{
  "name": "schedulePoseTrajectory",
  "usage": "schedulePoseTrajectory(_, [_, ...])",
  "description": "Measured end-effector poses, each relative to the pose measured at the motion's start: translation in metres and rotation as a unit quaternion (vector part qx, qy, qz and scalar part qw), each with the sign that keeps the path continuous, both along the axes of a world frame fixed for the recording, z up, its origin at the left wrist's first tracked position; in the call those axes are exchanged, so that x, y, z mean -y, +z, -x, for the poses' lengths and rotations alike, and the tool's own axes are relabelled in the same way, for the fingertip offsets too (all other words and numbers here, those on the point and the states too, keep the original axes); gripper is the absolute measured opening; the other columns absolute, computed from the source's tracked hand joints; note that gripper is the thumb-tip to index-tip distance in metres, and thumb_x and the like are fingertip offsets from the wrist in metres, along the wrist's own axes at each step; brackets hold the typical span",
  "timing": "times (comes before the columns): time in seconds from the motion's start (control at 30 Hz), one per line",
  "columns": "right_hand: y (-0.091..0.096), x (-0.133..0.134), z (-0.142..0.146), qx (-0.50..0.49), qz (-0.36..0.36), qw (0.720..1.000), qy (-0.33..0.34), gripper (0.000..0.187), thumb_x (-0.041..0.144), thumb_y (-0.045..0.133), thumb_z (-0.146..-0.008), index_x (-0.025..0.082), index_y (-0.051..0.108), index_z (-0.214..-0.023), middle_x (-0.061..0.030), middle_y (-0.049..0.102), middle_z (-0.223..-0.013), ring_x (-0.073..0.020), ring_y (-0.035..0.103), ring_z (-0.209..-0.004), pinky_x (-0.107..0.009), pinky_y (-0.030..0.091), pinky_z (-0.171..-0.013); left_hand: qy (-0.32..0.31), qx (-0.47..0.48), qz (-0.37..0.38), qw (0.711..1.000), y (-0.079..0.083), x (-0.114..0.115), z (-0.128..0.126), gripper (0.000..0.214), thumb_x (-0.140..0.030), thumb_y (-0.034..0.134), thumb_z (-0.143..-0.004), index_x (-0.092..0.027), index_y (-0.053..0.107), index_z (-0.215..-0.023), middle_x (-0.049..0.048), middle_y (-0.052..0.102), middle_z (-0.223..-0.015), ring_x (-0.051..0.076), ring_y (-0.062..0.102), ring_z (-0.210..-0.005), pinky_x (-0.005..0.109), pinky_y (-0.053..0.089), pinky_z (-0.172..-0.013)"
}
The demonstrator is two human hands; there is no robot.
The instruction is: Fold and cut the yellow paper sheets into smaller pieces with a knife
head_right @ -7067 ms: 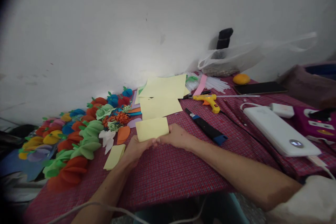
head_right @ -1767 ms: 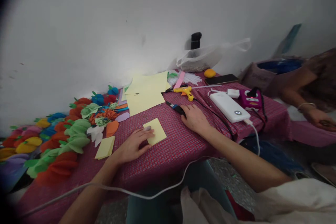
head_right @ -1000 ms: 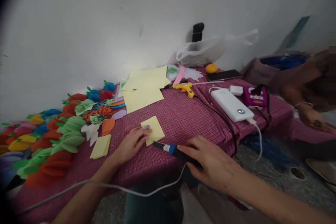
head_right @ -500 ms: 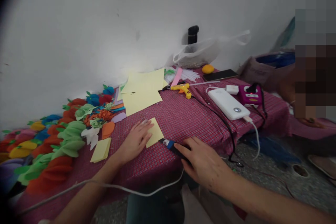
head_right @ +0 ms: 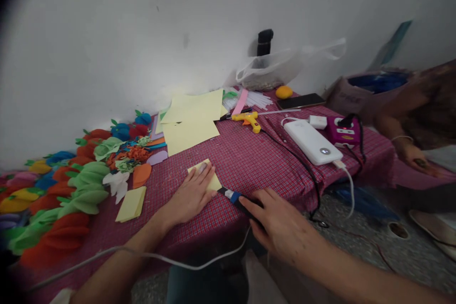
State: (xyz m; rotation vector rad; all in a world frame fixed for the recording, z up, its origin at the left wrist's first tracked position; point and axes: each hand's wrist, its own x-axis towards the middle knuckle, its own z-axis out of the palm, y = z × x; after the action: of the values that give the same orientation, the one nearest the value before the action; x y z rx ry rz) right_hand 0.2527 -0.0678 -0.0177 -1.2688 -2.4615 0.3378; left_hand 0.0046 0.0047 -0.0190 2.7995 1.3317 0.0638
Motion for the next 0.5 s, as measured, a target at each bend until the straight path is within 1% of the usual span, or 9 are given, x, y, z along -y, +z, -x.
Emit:
schedulePoseTrajectory(0.13, [-0.002, 0.000, -0.007, -0.003, -0.012, 1.000, 0.005, 0.046, 0.013, 0.045, -0.079, 0.021, 0.046, -0.124, -0.0105, 0.053, -0.103, -0.0206, 0.051, -0.090, -0.037, 0.047, -0.073, 0.000, 0.004, 0.004, 1.000, 0.001, 0.000, -0.001, 0.063, -0.051, 0.020, -0.089, -0.013, 0.017, -0.138, 0.0112, 0.018, -0.146, 0.021, 0.006, -0.135, 0.043, 0.015, -0.108])
schedulePoseTrajectory(0.23, [-0.001, -0.002, -0.009, -0.005, -0.014, 1.000, 0.011, 0.046, 0.013, 0.046, -0.078, 0.021, 0.047, -0.124, -0.0102, 0.053, -0.104, -0.0204, 0.051, -0.090, -0.036, 0.047, -0.074, 0.001, 0.010, 0.009, 1.000, 0.001, 0.001, -0.001, 0.064, -0.052, 0.020, -0.089, -0.012, 0.014, -0.139, 0.0104, 0.018, -0.146, 0.020, 0.005, -0.135, 0.042, 0.014, -0.108])
schedulePoseTrajectory(0.33, [0.001, -0.006, -0.006, 0.003, -0.005, 1.000, 0.015, 0.046, 0.014, 0.046, -0.079, 0.022, 0.047, -0.124, -0.0100, 0.053, -0.105, -0.0204, 0.051, -0.092, -0.037, 0.047, -0.076, 0.003, 0.012, 0.010, 1.000, 0.001, 0.001, -0.001, 0.066, -0.053, 0.020, -0.088, -0.012, 0.011, -0.140, 0.0097, 0.018, -0.146, 0.019, 0.004, -0.135, 0.041, 0.013, -0.108])
schedulePoseTrajectory(0.5, [0.003, -0.013, 0.001, 0.002, -0.002, 1.000, 0.012, 0.045, 0.016, 0.048, -0.078, 0.022, 0.048, -0.123, -0.0098, 0.053, -0.104, -0.0209, 0.051, -0.092, -0.038, 0.046, -0.077, 0.002, 0.012, 0.010, 1.000, 0.003, 0.002, -0.001, 0.066, -0.053, 0.020, -0.088, -0.013, 0.011, -0.140, 0.0098, 0.016, -0.146, 0.020, 0.003, -0.135, 0.041, 0.012, -0.109])
